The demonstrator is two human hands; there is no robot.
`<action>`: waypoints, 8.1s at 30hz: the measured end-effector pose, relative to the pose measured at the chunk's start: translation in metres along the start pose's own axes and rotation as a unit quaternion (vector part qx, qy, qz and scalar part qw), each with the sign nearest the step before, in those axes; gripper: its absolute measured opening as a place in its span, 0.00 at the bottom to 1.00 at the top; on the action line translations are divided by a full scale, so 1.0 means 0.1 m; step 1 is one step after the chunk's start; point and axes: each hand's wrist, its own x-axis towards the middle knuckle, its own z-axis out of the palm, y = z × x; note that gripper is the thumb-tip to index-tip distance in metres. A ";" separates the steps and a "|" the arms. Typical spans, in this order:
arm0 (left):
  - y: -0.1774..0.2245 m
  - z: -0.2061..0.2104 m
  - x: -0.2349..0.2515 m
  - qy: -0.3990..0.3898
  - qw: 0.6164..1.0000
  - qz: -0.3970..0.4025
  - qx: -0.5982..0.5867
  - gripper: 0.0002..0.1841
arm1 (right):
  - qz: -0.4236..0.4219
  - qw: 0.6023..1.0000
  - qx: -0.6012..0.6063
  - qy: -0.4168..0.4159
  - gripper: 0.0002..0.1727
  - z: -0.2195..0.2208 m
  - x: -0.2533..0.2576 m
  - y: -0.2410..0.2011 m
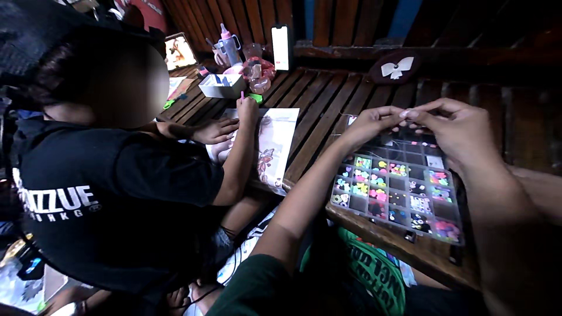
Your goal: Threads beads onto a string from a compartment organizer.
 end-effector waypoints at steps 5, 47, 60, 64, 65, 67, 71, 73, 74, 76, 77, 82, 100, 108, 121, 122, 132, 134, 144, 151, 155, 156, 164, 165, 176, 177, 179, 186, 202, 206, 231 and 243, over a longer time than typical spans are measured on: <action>0.01 0.00 -0.01 -0.001 1.000 -0.002 -0.006 0.09 | 0.006 1.000 0.005 -0.016 0.06 0.01 -0.01 -0.03; 0.07 0.03 -0.06 -0.066 0.997 -0.027 -0.001 0.10 | 0.027 0.987 0.123 0.105 0.12 -0.13 0.04 -0.01; 0.10 -0.01 -0.07 -0.033 0.995 -0.001 -0.093 0.11 | 0.015 0.998 0.051 0.031 0.15 -0.08 0.04 0.02; 0.08 -0.05 -0.04 0.033 0.993 0.010 -0.117 0.12 | 0.012 1.000 -0.015 -0.016 0.15 -0.03 0.00 -0.04; 0.07 -0.05 -0.03 0.040 0.992 0.012 -0.119 0.12 | 0.011 0.999 -0.021 -0.023 0.13 -0.02 -0.01 -0.05; 0.04 -0.06 -0.01 0.042 0.991 0.016 -0.123 0.13 | 0.011 0.999 -0.031 -0.033 0.10 -0.01 -0.01 -0.05; 0.04 -0.03 -0.01 0.048 0.992 0.014 -0.112 0.14 | 0.013 0.998 -0.047 -0.039 0.10 -0.01 -0.02 -0.06; 0.07 -0.02 -0.03 0.055 0.995 0.013 -0.077 0.14 | 0.017 0.998 -0.053 -0.041 0.10 -0.01 -0.03 -0.07; 0.08 -0.01 -0.03 0.060 0.996 0.018 -0.061 0.14 | 0.017 0.997 -0.058 -0.043 0.10 -0.01 -0.03 -0.07; 0.07 0.00 -0.03 0.067 0.997 0.028 -0.034 0.13 | 0.012 0.996 -0.076 -0.048 0.10 -0.02 -0.02 -0.07; 0.06 0.00 -0.03 0.067 0.997 0.031 -0.024 0.13 | 0.012 0.995 -0.086 -0.049 0.11 -0.03 -0.02 -0.07; 0.02 -0.01 -0.03 0.063 0.995 0.041 0.070 0.12 | 0.021 0.990 -0.117 -0.070 0.11 -0.04 0.00 -0.08; 0.02 0.00 -0.06 -0.024 0.996 0.042 0.073 0.08 | 0.019 0.995 -0.090 -0.034 0.12 -0.07 0.04 -0.03; 0.07 0.03 -0.06 -0.001 0.999 0.039 0.016 0.09 | 0.058 0.998 0.010 -0.033 0.08 -0.09 0.02 -0.01; 0.04 0.02 -0.04 -0.015 0.998 0.027 0.046 0.09 | 0.088 0.994 -0.056 -0.044 0.12 -0.05 0.02 -0.02; 0.03 0.02 -0.04 -0.014 0.998 0.028 0.049 0.09 | 0.087 0.994 -0.056 -0.045 0.11 -0.05 0.02 -0.02; 0.04 0.02 -0.04 0.018 0.998 0.035 0.042 0.09 | 0.085 0.994 -0.053 -0.048 0.12 -0.05 0.01 -0.02; 0.04 0.03 -0.04 0.021 0.998 0.037 0.044 0.09 | 0.083 0.994 -0.051 -0.050 0.11 -0.04 0.01 -0.02; 0.05 0.02 -0.06 0.019 0.997 0.039 0.057 0.09 | 0.068 0.997 -0.032 -0.016 0.11 -0.05 0.01 -0.04; 0.03 -0.02 -0.04 0.023 0.999 0.028 0.025 0.10 | 0.005 1.000 0.015 -0.008 0.08 -0.05 0.03 -0.01; 0.03 -0.01 -0.04 0.025 0.999 0.017 0.014 0.10 | -0.012 1.000 -0.014 -0.011 0.08 -0.05 0.03 -0.01; 0.03 -0.01 -0.05 0.023 1.000 0.014 0.013 0.10 | -0.013 0.999 -0.027 -0.012 0.09 -0.05 0.03 -0.02; 0.04 -0.01 -0.05 0.020 1.000 0.009 0.010 0.09 | -0.002 0.998 -0.070 -0.010 0.09 -0.03 0.03 -0.02; 0.04 -0.01 -0.05 0.020 1.000 0.008 0.009 0.10 | -0.005 0.998 -0.068 -0.010 0.09 -0.02 0.03 -0.02; 0.04 0.01 -0.04 0.056 0.998 0.015 0.013 0.09 | -0.109 0.981 -0.159 0.037 0.14 -0.06 0.03 0.01; 0.05 0.02 -0.05 0.057 0.998 0.015 0.015 0.09 | -0.105 0.981 -0.159 0.031 0.14 -0.05 0.02 0.00; 0.07 0.02 -0.06 0.052 0.998 0.015 0.020 0.10 | -0.093 0.982 -0.163 0.026 0.13 -0.03 0.00 -0.01; 0.06 0.03 -0.04 0.074 0.997 0.008 0.016 0.10 | -0.081 0.979 -0.181 0.045 0.14 -0.01 -0.02 -0.04; 0.01 0.03 -0.02 0.049 0.998 0.008 0.048 0.11 | -0.051 0.985 -0.167 0.002 0.15 0.00 0.01 0.05; 0.00 0.03 -0.02 0.036 0.998 0.004 0.052 0.10 | -0.029 0.990 -0.139 0.012 0.13 -0.01 0.02 0.05; -0.01 0.06 -0.02 0.043 0.996 0.006 0.076 0.11 | 0.093 0.995 -0.040 0.001 0.14 0.05 0.01 0.03; 0.03 0.08 -0.05 0.043 0.998 -0.011 0.035 0.11 | 0.086 0.996 -0.009 0.013 0.11 0.06 -0.01 0.01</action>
